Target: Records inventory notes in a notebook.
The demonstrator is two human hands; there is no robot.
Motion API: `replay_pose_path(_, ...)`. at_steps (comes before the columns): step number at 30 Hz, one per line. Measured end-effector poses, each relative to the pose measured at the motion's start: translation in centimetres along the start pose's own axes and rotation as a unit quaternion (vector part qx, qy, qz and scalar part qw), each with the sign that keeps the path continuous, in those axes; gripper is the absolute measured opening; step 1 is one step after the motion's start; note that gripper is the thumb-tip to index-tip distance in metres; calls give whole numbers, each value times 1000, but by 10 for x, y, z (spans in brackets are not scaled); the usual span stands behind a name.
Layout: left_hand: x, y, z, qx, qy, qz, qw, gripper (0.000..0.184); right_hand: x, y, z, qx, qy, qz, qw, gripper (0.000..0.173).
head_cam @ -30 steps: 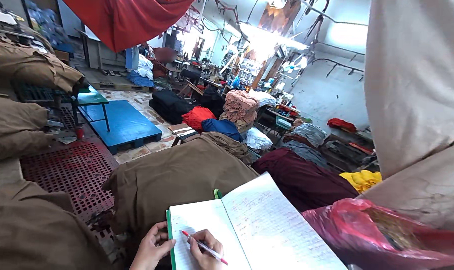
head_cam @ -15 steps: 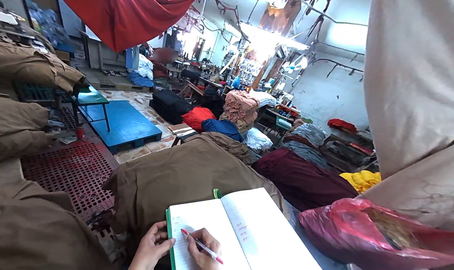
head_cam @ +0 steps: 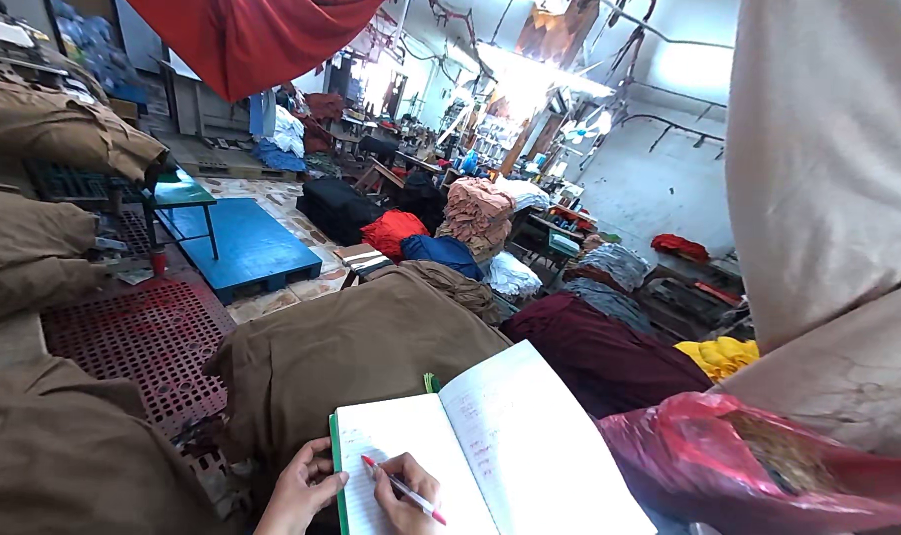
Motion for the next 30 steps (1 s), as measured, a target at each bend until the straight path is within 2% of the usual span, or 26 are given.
replay_pose_path(9, 0, 0, 1, 4, 4, 2, 1000, 56, -1, 0, 0, -6, 10, -14, 1000, 6)
replay_pose_path(16, 0, -2, 2, 6, 8, 0, 1000, 57, -31, -5, 3, 40, -89, -51, 994, 3)
replay_pose_path(24, 0, 0, 1, 1, 14, -4, 1000, 55, -26, -4, -12, 15, -58, -24, 998, 2)
replay_pose_path(30, 1, 0, 0, 4, 18, -2, 1000, 54, -25, -5, -11, 28, -31, -13, 999, 3)
Point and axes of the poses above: each hand's wrist, its own y-axis away from the middle knuckle, its own x-axis out of the palm, z = x × y, the point moved 7 cm from there along -y, towards the middle knuckle, and after that the axes turned 9 degrees about -y, right-handed, at the moved point
